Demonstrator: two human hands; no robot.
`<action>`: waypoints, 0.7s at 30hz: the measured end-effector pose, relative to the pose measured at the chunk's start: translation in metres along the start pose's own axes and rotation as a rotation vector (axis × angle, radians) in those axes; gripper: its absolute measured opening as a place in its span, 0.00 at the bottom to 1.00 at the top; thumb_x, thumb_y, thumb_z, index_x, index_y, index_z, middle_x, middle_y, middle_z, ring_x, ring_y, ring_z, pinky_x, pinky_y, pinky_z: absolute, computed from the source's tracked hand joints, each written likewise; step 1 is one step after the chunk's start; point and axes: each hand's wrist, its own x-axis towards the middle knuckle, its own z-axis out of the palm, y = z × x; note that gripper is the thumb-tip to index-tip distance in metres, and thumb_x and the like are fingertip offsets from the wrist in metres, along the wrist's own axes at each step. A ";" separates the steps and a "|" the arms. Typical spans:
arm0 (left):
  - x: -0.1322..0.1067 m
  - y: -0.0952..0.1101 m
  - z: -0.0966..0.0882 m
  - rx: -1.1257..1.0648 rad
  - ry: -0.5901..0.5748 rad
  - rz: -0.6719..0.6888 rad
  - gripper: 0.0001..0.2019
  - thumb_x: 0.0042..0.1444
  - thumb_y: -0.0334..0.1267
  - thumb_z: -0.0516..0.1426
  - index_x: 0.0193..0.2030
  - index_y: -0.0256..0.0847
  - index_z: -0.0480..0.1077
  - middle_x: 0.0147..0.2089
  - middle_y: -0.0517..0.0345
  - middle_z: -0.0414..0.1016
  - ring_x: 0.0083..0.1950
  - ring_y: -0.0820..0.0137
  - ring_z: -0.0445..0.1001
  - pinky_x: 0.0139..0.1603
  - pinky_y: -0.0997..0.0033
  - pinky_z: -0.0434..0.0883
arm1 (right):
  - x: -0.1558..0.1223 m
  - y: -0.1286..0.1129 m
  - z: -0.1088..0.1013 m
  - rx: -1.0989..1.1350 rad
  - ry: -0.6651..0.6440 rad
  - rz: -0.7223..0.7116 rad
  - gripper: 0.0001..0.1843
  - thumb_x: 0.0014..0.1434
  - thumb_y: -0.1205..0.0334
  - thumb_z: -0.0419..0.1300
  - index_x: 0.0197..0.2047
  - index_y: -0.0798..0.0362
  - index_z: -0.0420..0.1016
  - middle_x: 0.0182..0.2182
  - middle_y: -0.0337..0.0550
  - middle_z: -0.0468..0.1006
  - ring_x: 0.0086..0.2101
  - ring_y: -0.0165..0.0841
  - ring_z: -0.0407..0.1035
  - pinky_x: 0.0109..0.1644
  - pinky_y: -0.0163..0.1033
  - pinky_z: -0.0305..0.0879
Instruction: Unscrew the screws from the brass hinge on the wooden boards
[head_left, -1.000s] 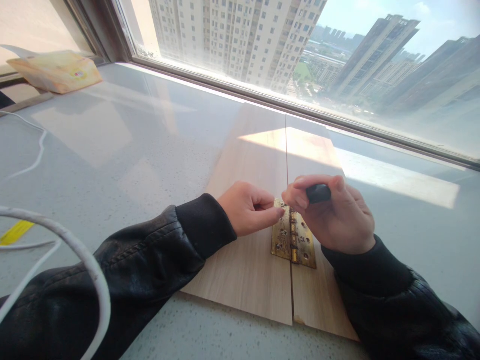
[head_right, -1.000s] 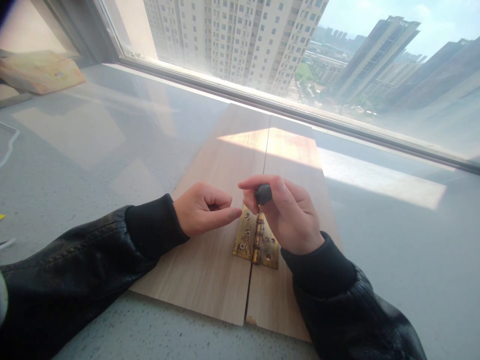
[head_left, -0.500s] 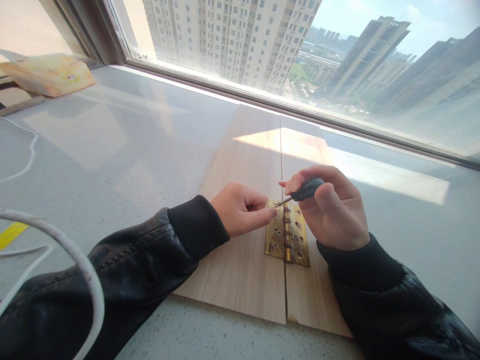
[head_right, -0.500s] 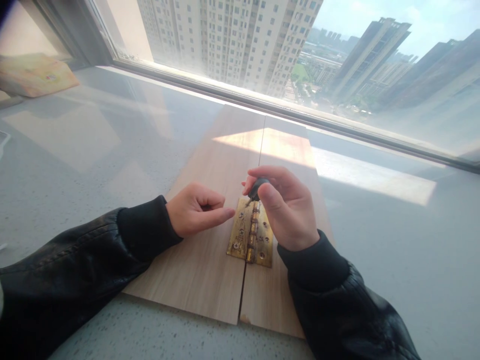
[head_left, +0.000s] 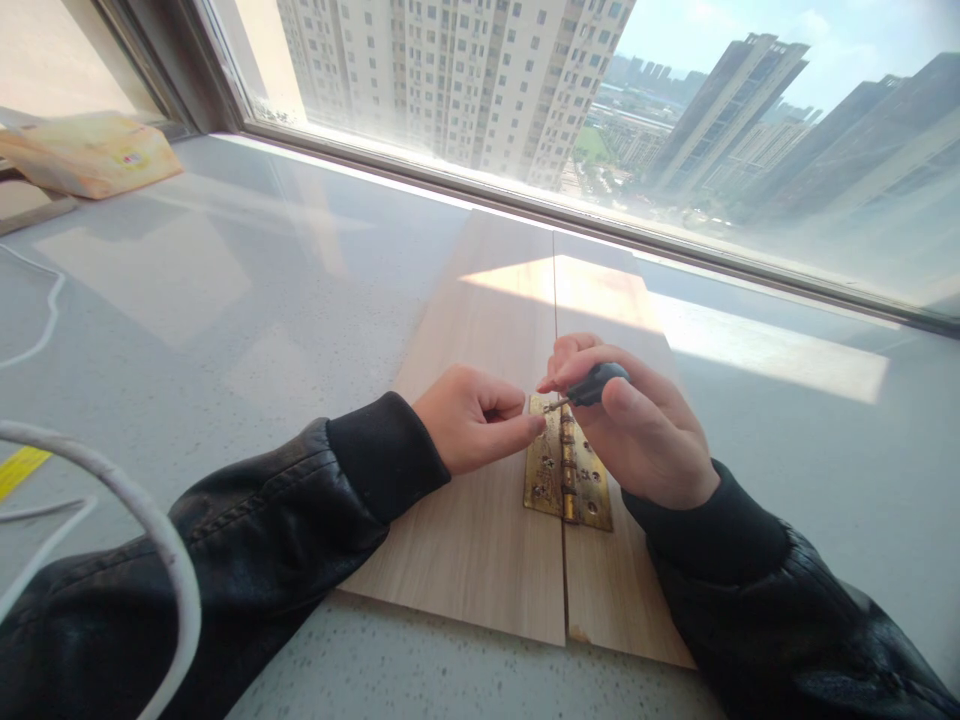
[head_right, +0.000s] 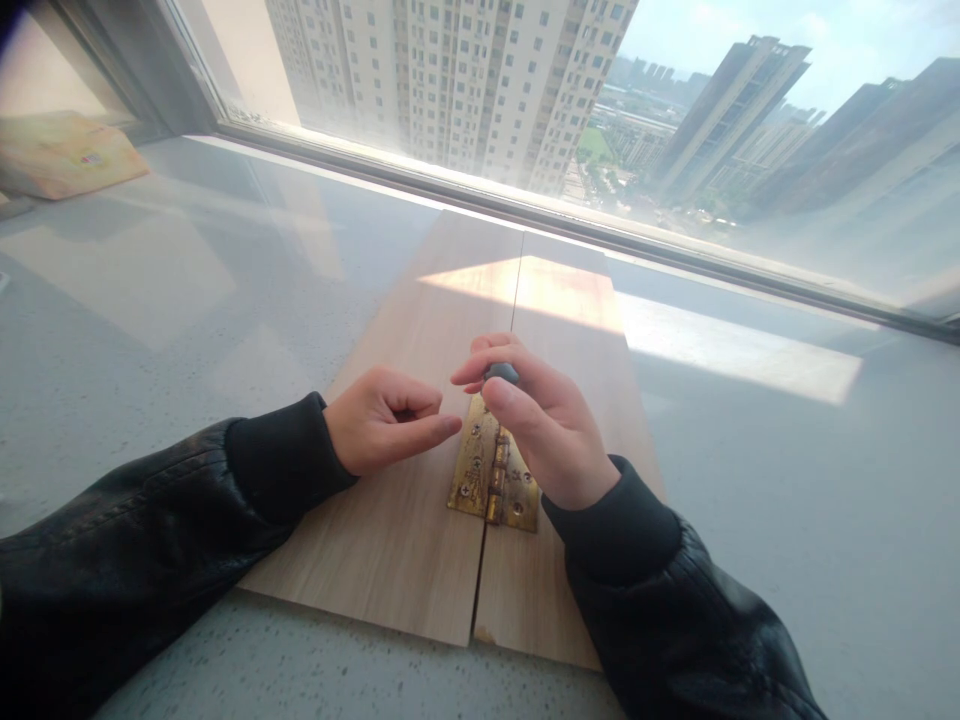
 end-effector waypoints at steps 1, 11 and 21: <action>0.000 0.000 0.000 0.002 0.001 0.003 0.22 0.54 0.37 0.55 0.16 0.38 0.47 0.18 0.70 0.41 0.21 0.81 0.44 0.23 0.74 0.44 | 0.000 0.001 -0.001 -0.027 0.017 -0.006 0.12 0.59 0.52 0.60 0.41 0.48 0.78 0.39 0.42 0.67 0.39 0.33 0.65 0.44 0.43 0.62; 0.000 0.001 0.000 0.012 -0.001 0.000 0.22 0.54 0.37 0.54 0.16 0.38 0.47 0.18 0.69 0.41 0.21 0.81 0.44 0.23 0.74 0.44 | 0.002 0.005 -0.003 0.060 0.035 -0.039 0.11 0.59 0.52 0.60 0.40 0.49 0.77 0.31 0.39 0.77 0.32 0.33 0.71 0.39 0.44 0.68; 0.000 0.002 -0.001 0.001 -0.015 -0.016 0.22 0.55 0.38 0.54 0.16 0.38 0.47 0.18 0.70 0.42 0.21 0.81 0.44 0.23 0.74 0.45 | -0.001 0.001 0.001 0.010 -0.051 0.023 0.16 0.59 0.46 0.56 0.38 0.49 0.77 0.33 0.42 0.66 0.35 0.35 0.63 0.40 0.45 0.61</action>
